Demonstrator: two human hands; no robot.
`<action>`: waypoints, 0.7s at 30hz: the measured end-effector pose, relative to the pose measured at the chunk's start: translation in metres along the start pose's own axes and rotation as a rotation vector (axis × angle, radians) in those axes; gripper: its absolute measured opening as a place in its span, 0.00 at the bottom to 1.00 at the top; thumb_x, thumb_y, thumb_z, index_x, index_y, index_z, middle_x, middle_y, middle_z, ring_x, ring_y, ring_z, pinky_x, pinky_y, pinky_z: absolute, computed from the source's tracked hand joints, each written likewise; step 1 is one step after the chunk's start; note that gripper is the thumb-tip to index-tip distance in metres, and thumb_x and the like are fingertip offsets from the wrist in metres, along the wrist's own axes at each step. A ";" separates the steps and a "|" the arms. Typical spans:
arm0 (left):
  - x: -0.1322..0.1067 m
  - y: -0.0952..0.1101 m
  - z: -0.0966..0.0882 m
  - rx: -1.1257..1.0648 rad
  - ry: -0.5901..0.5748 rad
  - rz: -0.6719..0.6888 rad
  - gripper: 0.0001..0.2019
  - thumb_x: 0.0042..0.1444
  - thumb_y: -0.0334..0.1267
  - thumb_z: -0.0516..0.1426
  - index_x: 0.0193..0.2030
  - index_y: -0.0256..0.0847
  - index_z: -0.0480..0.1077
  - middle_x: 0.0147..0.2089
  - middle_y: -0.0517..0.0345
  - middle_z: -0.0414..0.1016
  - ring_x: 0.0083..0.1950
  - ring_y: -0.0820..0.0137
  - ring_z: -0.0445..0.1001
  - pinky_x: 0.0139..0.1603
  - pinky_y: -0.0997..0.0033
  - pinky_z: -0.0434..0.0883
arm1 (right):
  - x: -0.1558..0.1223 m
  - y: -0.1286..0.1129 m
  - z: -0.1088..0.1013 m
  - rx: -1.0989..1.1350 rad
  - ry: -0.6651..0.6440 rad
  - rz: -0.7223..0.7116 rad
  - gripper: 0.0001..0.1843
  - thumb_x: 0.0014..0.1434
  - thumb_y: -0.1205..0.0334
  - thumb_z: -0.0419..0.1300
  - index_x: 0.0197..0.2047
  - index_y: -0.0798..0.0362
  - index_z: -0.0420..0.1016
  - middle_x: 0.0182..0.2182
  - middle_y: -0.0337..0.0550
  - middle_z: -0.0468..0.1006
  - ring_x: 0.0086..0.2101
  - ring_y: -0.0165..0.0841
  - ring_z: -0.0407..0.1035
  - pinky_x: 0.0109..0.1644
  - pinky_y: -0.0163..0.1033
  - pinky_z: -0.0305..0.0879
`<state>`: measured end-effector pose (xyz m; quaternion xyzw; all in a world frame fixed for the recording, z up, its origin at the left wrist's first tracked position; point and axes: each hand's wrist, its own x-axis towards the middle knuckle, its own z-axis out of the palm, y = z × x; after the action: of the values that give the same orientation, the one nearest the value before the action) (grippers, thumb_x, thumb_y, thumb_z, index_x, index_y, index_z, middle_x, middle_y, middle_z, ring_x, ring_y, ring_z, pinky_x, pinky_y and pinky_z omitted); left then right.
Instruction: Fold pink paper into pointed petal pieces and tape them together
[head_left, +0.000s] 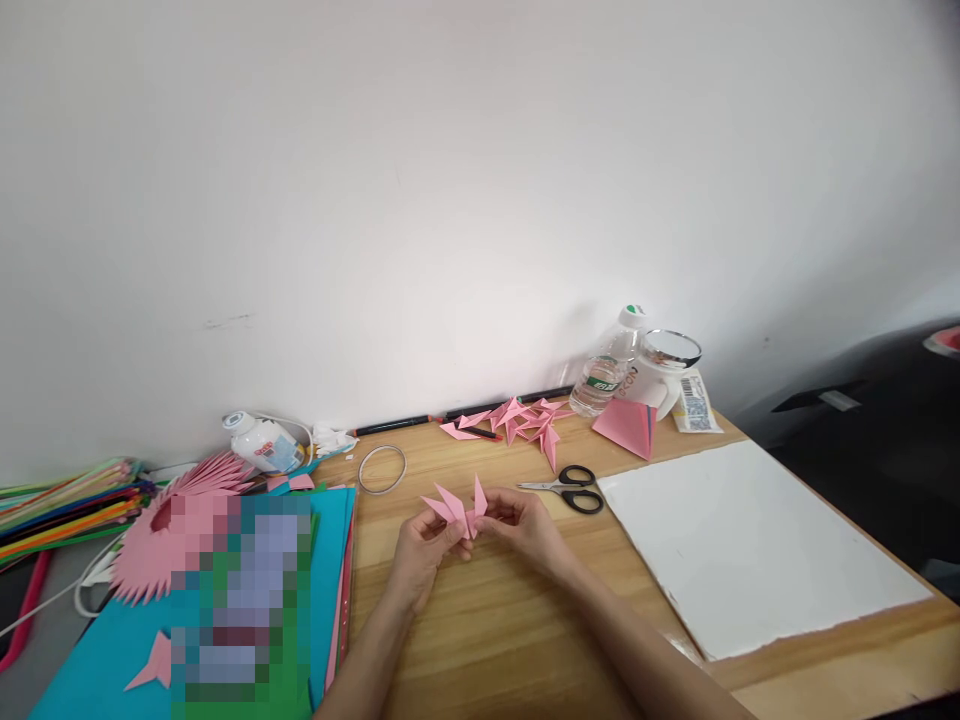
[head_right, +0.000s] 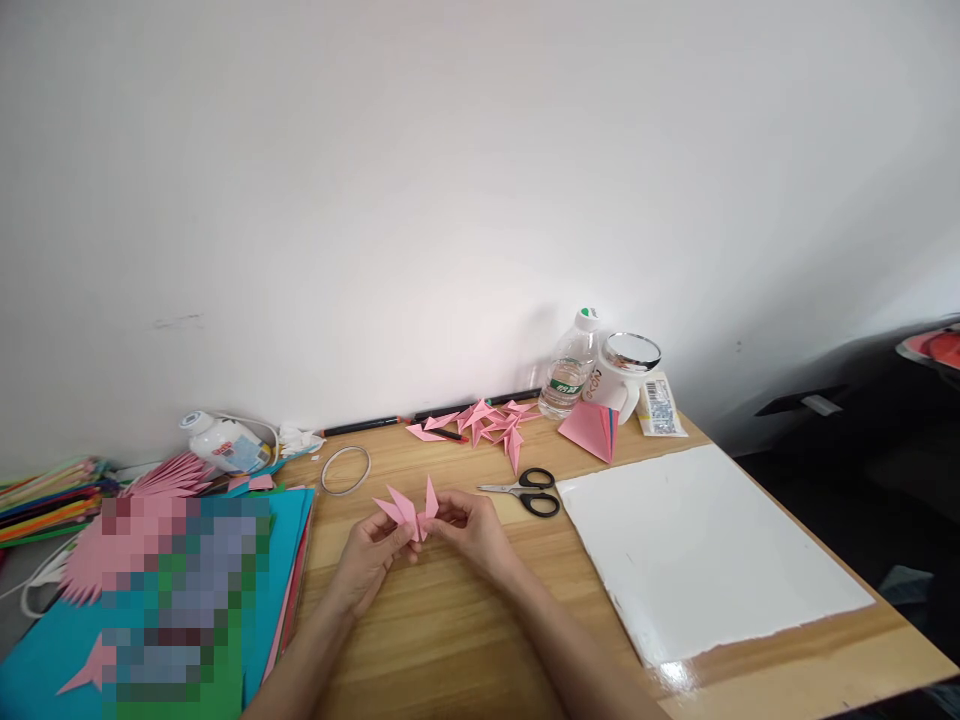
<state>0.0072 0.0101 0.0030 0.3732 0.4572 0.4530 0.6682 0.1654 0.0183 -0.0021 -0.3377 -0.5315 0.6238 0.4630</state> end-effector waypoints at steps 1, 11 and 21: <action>0.000 -0.001 -0.001 0.003 -0.003 0.000 0.09 0.40 0.37 0.65 0.27 0.33 0.74 0.25 0.55 0.74 0.24 0.73 0.69 0.24 0.75 0.67 | 0.000 0.001 0.000 0.009 -0.012 0.000 0.15 0.50 0.52 0.63 0.32 0.57 0.75 0.25 0.40 0.75 0.27 0.31 0.68 0.35 0.35 0.64; 0.001 -0.002 0.000 0.012 -0.010 0.003 0.10 0.41 0.38 0.65 0.27 0.32 0.74 0.24 0.54 0.74 0.25 0.74 0.69 0.25 0.75 0.68 | 0.002 0.003 -0.001 0.046 -0.047 0.002 0.17 0.49 0.50 0.63 0.35 0.57 0.75 0.25 0.41 0.75 0.27 0.31 0.69 0.36 0.37 0.64; 0.000 -0.002 0.000 0.017 0.008 -0.007 0.11 0.39 0.38 0.66 0.26 0.32 0.74 0.25 0.54 0.74 0.25 0.74 0.70 0.24 0.75 0.69 | 0.001 0.017 0.002 -0.044 0.131 0.004 0.21 0.47 0.53 0.65 0.42 0.56 0.75 0.29 0.43 0.76 0.30 0.32 0.70 0.37 0.38 0.66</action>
<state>0.0080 0.0095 0.0008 0.3758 0.4650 0.4481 0.6647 0.1601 0.0181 -0.0185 -0.3889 -0.5129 0.5894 0.4882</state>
